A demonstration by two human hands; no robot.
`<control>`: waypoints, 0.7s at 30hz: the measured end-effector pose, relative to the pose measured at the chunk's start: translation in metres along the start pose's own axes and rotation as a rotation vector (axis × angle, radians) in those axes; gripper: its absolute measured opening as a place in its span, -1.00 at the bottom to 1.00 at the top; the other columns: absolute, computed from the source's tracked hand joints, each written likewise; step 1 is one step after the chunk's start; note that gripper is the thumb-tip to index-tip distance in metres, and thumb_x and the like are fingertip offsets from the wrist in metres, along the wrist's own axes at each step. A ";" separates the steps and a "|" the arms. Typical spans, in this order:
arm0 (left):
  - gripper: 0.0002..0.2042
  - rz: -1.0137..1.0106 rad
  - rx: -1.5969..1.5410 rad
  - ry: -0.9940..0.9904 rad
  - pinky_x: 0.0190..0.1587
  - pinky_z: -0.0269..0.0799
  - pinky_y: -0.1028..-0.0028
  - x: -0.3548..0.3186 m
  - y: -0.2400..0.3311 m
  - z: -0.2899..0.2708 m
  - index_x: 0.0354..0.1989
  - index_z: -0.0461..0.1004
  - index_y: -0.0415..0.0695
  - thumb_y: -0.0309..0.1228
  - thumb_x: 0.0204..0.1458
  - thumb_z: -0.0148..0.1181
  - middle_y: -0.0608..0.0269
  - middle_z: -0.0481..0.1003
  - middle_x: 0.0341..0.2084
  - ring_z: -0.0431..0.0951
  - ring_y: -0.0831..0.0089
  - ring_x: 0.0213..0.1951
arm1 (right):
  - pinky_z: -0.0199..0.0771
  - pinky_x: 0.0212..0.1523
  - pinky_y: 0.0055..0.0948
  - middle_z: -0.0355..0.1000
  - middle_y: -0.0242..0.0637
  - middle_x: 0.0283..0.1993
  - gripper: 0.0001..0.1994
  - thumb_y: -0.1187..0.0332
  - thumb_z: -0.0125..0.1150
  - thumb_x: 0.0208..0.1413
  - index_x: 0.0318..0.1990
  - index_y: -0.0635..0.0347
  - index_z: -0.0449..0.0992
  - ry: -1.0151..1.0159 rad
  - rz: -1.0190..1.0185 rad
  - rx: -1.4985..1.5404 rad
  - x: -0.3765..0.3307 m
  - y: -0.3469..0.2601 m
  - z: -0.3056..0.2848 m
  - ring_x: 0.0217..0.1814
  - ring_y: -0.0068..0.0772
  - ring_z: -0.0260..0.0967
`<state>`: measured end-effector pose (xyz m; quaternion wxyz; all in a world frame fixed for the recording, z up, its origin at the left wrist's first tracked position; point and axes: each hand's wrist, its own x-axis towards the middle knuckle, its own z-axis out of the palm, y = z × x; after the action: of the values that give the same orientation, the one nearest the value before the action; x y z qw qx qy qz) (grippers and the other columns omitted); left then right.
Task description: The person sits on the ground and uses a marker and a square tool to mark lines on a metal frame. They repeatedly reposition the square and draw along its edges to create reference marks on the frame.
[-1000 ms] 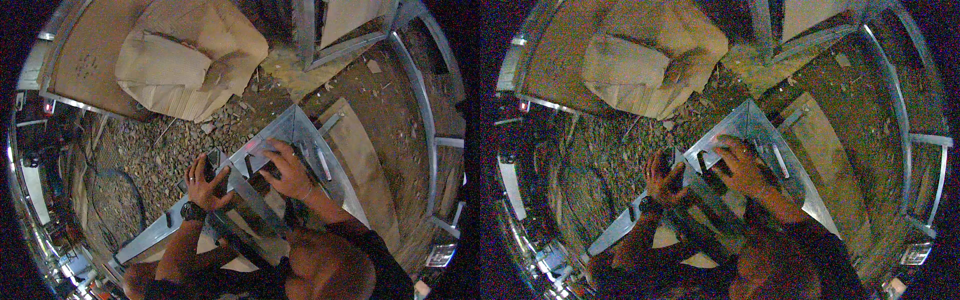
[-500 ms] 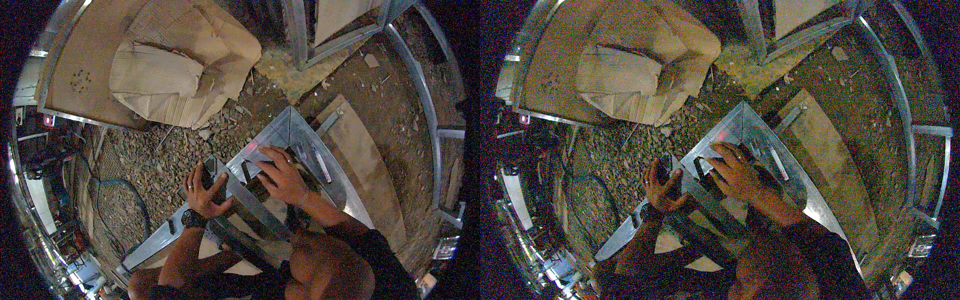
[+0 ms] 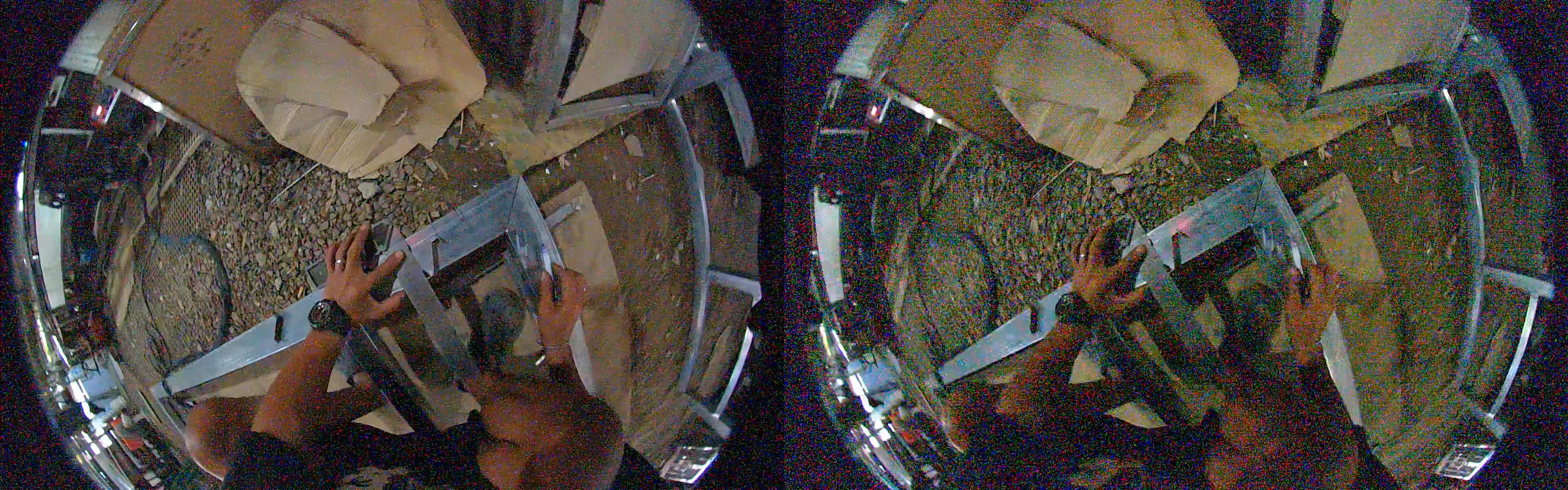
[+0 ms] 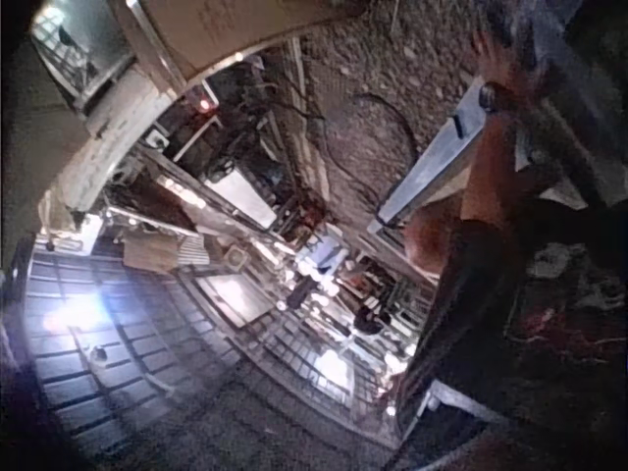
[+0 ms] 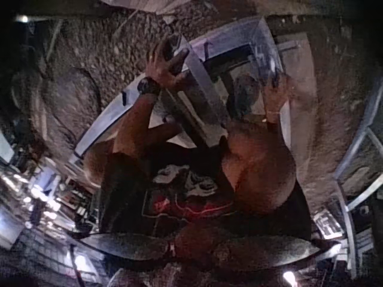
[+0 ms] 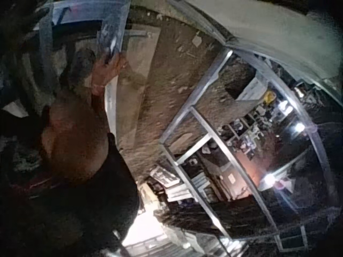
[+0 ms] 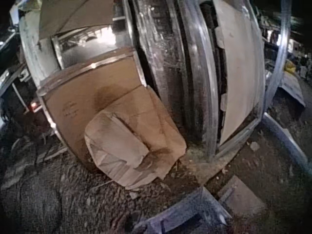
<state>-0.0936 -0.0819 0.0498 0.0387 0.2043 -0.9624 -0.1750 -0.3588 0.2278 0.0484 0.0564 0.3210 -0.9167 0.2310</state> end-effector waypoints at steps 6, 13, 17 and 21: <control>-0.24 -0.032 -0.012 0.000 0.45 -0.05 -0.32 -0.008 -0.002 -0.003 0.36 0.48 0.54 0.18 -0.16 0.45 -0.22 0.00 0.57 0.11 -0.26 0.50 | 0.50 -0.01 -0.26 0.58 -0.18 -0.05 -0.81 0.38 0.37 0.29 -0.02 0.21 0.57 0.147 0.345 0.497 -0.003 -0.007 0.001 -0.08 -0.33 0.49; -0.21 -0.026 -0.064 -0.024 0.49 -0.08 -0.29 -0.006 -0.002 0.005 0.40 0.43 0.57 0.20 -0.14 0.46 -0.17 0.00 0.58 0.08 -0.24 0.52 | 0.54 -0.35 -0.28 0.59 -0.21 -0.25 -0.73 0.44 0.42 0.20 0.04 0.25 0.64 -0.286 -0.355 0.403 0.049 -0.127 -0.033 -0.39 -0.27 0.51; -0.21 -0.009 -0.085 -0.005 0.49 -0.08 -0.30 -0.006 -0.005 0.003 0.41 0.42 0.58 0.23 -0.12 0.44 -0.18 -0.01 0.58 0.08 -0.23 0.52 | 0.49 -0.47 -0.23 0.52 -0.19 -0.30 -0.68 0.45 0.43 0.15 0.06 0.29 0.65 -0.238 -0.786 0.344 0.062 -0.152 -0.007 -0.47 -0.15 0.47; -0.22 -0.012 -0.059 -0.041 0.48 -0.07 -0.30 -0.005 -0.004 -0.001 0.42 0.41 0.57 0.26 -0.09 0.41 -0.20 0.00 0.57 0.09 -0.24 0.52 | 0.46 -0.50 -0.25 0.47 -0.27 -0.34 -0.69 0.38 0.41 0.17 0.05 0.26 0.65 -0.186 -0.823 0.257 0.059 -0.164 0.018 -0.49 -0.22 0.46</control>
<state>-0.0873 -0.0835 0.0498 0.0240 0.2054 -0.9561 -0.2077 -0.3035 0.0742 0.1109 0.0205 0.6832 -0.6775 0.2715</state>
